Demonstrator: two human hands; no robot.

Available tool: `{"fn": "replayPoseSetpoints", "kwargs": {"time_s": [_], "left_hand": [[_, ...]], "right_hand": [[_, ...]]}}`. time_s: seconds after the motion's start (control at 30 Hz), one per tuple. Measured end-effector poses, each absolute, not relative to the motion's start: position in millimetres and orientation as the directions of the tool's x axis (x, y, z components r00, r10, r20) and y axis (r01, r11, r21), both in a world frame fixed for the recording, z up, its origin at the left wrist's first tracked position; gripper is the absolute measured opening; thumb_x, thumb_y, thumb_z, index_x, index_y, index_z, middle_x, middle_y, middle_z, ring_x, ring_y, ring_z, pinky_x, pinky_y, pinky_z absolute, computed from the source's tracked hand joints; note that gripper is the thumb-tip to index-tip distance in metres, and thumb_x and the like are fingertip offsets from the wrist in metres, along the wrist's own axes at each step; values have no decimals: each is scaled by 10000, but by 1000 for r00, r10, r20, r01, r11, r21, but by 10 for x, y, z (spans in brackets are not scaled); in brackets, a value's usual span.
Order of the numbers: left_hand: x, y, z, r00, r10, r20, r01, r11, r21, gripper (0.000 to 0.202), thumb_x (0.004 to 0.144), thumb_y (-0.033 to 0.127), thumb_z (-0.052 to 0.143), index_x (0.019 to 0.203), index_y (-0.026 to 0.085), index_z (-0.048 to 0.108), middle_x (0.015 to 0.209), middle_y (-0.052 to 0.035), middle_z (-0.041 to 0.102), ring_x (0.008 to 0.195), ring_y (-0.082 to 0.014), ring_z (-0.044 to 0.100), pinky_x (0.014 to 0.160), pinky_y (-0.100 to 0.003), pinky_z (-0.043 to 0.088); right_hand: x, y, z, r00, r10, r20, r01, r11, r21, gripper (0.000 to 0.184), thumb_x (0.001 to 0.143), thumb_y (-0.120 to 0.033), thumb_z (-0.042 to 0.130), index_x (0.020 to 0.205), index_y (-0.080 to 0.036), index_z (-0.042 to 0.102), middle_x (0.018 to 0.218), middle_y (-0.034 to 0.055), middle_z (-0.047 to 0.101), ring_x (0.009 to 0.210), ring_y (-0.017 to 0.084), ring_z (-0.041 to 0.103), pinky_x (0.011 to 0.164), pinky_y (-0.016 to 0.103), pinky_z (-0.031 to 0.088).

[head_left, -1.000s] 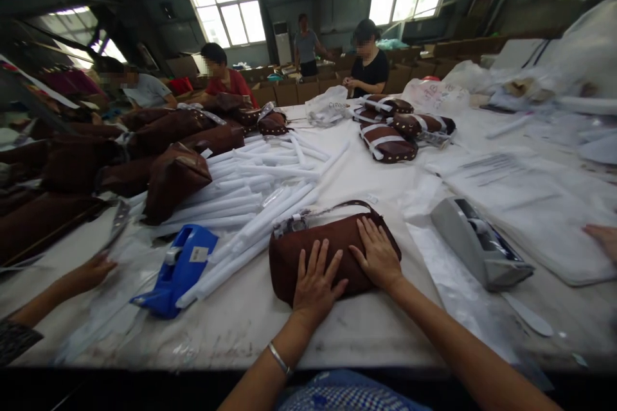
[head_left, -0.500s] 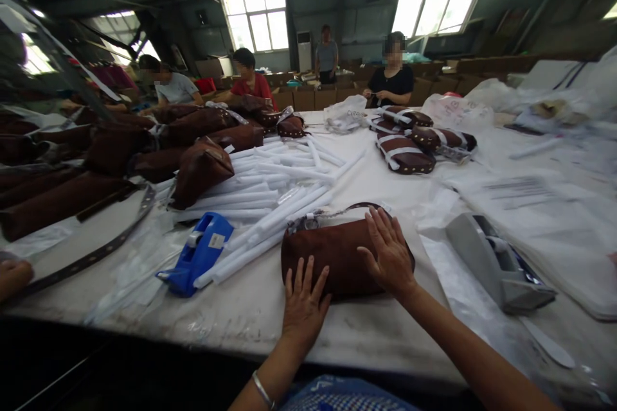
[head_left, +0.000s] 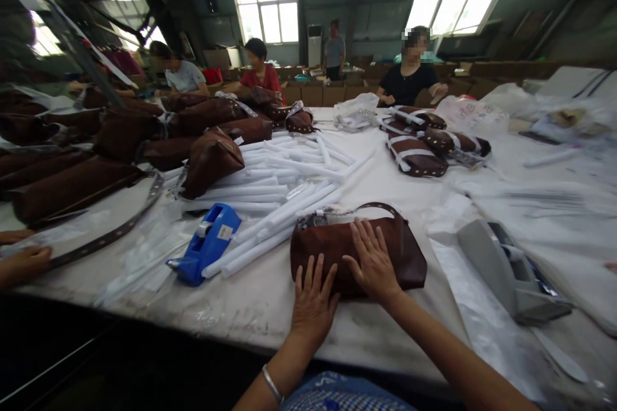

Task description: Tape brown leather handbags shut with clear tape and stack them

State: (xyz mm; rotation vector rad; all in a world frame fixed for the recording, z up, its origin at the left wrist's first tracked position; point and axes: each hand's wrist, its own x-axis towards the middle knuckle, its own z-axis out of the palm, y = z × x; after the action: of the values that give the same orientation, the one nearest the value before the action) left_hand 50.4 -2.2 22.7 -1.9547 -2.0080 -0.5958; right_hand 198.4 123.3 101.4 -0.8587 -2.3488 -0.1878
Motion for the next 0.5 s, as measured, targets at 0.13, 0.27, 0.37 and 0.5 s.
{"fn": "replayPoseSetpoints", "kwargs": {"time_s": [0.13, 0.27, 0.37, 0.5], "left_hand": [[490, -18, 245, -58, 882, 468, 991, -6, 134, 659, 955, 468, 517, 1545, 313, 266, 1635, -88, 257, 1507, -316, 221, 1163, -585, 305], [502, -59, 240, -49, 868, 494, 997, 15, 74, 670, 942, 496, 519, 1541, 320, 276, 1634, -83, 260, 1488, -330, 271, 1114, -585, 378], [485, -13, 46, 25, 825, 564, 999, -3, -40, 726, 881, 505, 586, 1527, 300, 327, 1616, -89, 306, 1457, -333, 333, 1050, -540, 453], [347, 148, -219, 78, 698, 712, 995, -5, -104, 552, 857, 419, 633, 1392, 345, 524, 1450, -89, 550, 1324, -335, 497, 936, -530, 514]], "right_hand": [[1835, 1168, 1418, -427, 461, 778, 622, 774, -117, 655, 1007, -319, 360, 1590, -190, 91, 1625, 107, 249, 1507, 329, 167, 1212, 618, 138], [1732, 1253, 954, -595, 431, 678, 573, 819, -19, 619, 994, -202, 369, 1578, -167, 169, 1547, 108, 412, 1443, 254, 363, 1212, 490, 250], [1741, 1420, 518, -651, 377, 659, 523, 852, 29, 595, 961, -235, 438, 1542, -192, 317, 1494, 75, 494, 1360, 262, 486, 1174, 471, 339], [1897, 1471, 223, -606, 306, 734, 360, 929, -90, 613, 895, -327, 541, 1482, -424, 397, 1336, -20, 646, 1142, 280, 660, 882, 457, 601]]}}
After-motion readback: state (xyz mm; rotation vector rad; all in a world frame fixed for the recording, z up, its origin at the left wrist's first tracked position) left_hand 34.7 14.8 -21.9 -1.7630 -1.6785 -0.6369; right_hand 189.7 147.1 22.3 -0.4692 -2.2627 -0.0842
